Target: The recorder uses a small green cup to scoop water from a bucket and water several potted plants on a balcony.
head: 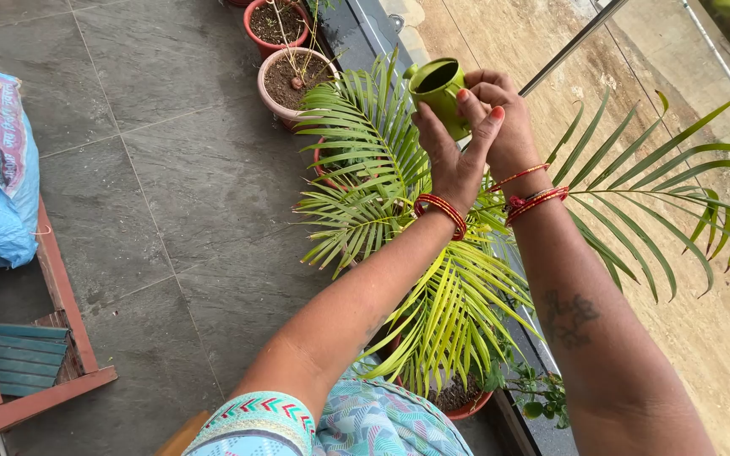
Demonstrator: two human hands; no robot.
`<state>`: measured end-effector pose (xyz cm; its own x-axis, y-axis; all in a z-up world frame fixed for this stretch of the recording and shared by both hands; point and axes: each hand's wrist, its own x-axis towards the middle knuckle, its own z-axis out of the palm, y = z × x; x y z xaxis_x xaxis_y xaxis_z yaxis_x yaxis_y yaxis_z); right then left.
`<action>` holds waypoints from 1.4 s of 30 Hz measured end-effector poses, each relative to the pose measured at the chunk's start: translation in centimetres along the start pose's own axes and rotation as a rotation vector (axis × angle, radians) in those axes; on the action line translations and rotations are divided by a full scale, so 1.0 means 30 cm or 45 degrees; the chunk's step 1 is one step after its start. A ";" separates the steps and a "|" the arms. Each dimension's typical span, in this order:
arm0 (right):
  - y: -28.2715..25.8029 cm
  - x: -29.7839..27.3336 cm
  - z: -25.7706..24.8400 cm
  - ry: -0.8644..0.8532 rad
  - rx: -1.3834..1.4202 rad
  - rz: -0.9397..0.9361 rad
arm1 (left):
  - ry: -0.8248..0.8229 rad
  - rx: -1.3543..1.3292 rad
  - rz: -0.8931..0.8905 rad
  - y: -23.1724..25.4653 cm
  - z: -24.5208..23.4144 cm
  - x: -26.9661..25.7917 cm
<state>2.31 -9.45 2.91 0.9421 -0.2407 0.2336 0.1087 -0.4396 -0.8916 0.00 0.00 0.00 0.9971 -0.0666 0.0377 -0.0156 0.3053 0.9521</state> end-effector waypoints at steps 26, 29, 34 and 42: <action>0.195 -0.403 -0.276 -0.256 -0.626 0.276 | -0.323 0.114 -0.466 -0.161 0.032 -0.438; 0.204 -0.452 -0.300 -0.240 -0.656 0.383 | -0.392 0.133 -0.515 -0.153 0.030 -0.481; 0.199 -0.482 -0.302 -0.271 -0.688 0.388 | -0.422 0.172 -0.561 -0.182 0.035 -0.506; 0.184 -0.438 -0.241 -0.283 -0.733 0.323 | -0.338 0.144 -0.562 -0.190 0.013 -0.456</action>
<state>-11.77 -14.98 -2.28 0.9659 -0.2402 -0.0964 -0.2532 -0.7995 -0.5447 -13.58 -1.20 -5.83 0.8573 -0.4088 -0.3130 0.3792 0.0902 0.9209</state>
